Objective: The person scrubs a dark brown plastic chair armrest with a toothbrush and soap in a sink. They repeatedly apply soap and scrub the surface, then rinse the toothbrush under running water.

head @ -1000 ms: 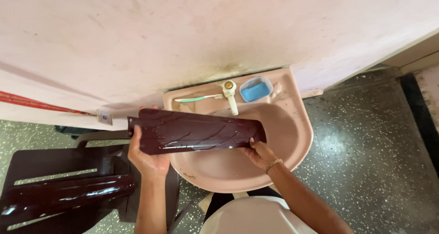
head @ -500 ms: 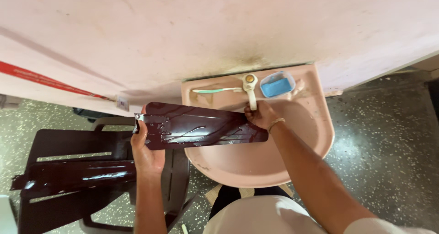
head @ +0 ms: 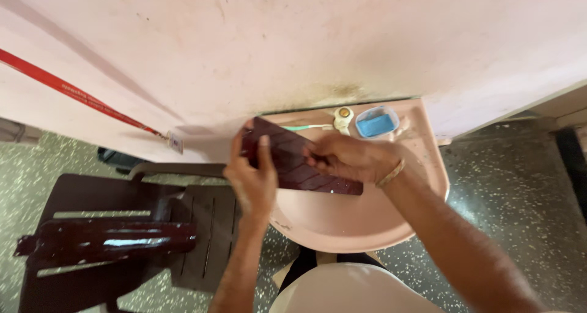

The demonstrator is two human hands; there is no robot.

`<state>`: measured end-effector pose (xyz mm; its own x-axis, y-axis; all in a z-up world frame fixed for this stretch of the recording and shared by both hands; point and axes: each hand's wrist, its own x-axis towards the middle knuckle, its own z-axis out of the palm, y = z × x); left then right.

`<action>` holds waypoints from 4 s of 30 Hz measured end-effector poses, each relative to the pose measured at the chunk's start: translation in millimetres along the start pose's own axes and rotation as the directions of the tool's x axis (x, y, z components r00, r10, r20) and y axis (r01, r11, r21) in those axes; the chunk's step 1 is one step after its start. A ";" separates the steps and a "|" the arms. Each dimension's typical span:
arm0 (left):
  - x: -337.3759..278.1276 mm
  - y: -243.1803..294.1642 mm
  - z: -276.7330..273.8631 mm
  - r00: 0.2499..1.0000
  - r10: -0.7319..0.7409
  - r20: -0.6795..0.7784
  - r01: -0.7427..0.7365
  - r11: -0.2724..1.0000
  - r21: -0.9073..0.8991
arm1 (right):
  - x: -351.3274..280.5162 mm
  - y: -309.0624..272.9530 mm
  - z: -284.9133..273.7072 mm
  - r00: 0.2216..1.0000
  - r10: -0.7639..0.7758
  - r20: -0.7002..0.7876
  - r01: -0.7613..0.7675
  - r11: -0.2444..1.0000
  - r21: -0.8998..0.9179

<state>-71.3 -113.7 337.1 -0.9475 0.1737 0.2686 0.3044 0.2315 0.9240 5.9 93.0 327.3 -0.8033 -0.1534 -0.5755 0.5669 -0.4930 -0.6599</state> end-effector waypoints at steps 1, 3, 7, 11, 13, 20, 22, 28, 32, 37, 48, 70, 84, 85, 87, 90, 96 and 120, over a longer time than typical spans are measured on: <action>-4.0 16.4 5.1 0.996 0.084 0.013 -0.084 0.996 -0.005 | -14.9 -26.7 25.2 0.998 -0.059 -0.014 0.055 0.980 -0.189; -8.9 43.9 8.9 0.982 0.185 0.042 -0.185 0.983 -0.005 | -41.0 -69.6 67.1 0.986 -0.167 0.023 0.155 0.841 -0.518; -5.3 77.6 8.9 0.983 0.146 0.115 -0.149 0.989 0.018 | -68.2 -113.8 111.6 0.917 -0.379 0.123 0.298 0.447 -0.844; 1.2 90.2 5.7 0.974 0.165 0.156 -0.184 0.976 0.117 | -79.4 -118.1 122.7 0.905 -0.416 0.088 0.269 0.399 -0.877; 4.0 90.6 3.3 0.965 0.201 0.170 -0.220 0.970 0.100 | -84.0 -114.0 122.8 0.880 -0.461 0.113 0.320 0.401 -0.859; 5.0 72.3 -6.7 0.984 0.108 0.144 -0.121 0.989 0.086 | -90.1 -79.9 85.7 0.932 -0.348 -0.097 0.047 0.381 -0.923; 4.3 61.6 -10.9 0.983 0.164 0.081 -0.173 0.977 0.127 | -83.9 -57.6 54.1 0.937 -0.323 -0.132 0.042 0.480 -0.876; 3.4 43.3 -32.2 0.995 -0.099 0.023 0.093 0.976 0.197 | -18.0 44.1 -72.4 0.867 -0.083 -0.491 -0.218 0.824 -0.522; -6.4 45.5 -41.3 0.995 0.052 -0.088 -0.034 0.980 0.194 | 61.7 121.2 -157.1 0.858 0.034 -0.513 0.061 0.984 0.167; -5.5 48.2 -39.4 0.988 0.088 -0.124 -0.061 0.977 0.206 | 143.7 179.8 -221.7 0.937 0.004 -0.350 0.247 0.700 0.670; -8.8 56.7 -31.4 0.972 0.217 -0.092 -0.195 0.960 0.200 | 11.5 47.0 -36.5 0.972 -0.232 0.045 0.236 0.941 -0.243; -2.8 26.9 -58.2 0.988 -0.007 -0.155 0.051 0.959 0.278 | 22.7 9.6 -109.4 0.851 -0.489 0.193 -0.023 -0.402 -0.915; -36.9 -82.9 -40.6 0.956 -0.258 -0.141 0.239 0.961 -0.137 | 84.5 28.7 -119.9 0.713 -0.696 -0.082 -0.376 -0.281 -0.883; -38.7 -93.4 -39.0 0.939 -0.314 -0.136 0.291 0.942 -0.168 | 86.0 33.2 -113.7 0.702 -0.699 -0.136 -0.387 -0.214 -0.897; -35.6 -115.2 -37.6 0.918 -0.380 -0.114 0.350 0.911 -0.216 | 97.0 34.9 -97.1 0.718 -0.682 -0.140 -0.416 -0.260 -0.871; -30.9 -148.7 -42.1 0.896 -0.440 -0.066 0.404 0.866 -0.295 | 119.4 37.4 -74.2 0.728 -0.684 -0.046 -0.342 -0.305 -0.889; -24.7 -202.5 -48.4 0.655 -0.756 -0.004 0.664 0.577 -0.476 | 152.1 46.7 -64.5 0.637 -0.765 0.092 -0.283 -0.344 -0.895; -29.7 -210.8 -47.0 0.706 -0.652 -0.278 0.656 0.749 -0.092 | -44.4 82.5 -114.9 0.622 -0.482 -0.618 0.024 0.800 -0.599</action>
<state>-111.9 -212.6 147.1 -0.8944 -0.2944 -0.3368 -0.4021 0.1991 0.8937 109.3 157.5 242.9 -0.6597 0.6710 -0.3383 0.5434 0.1151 -0.8315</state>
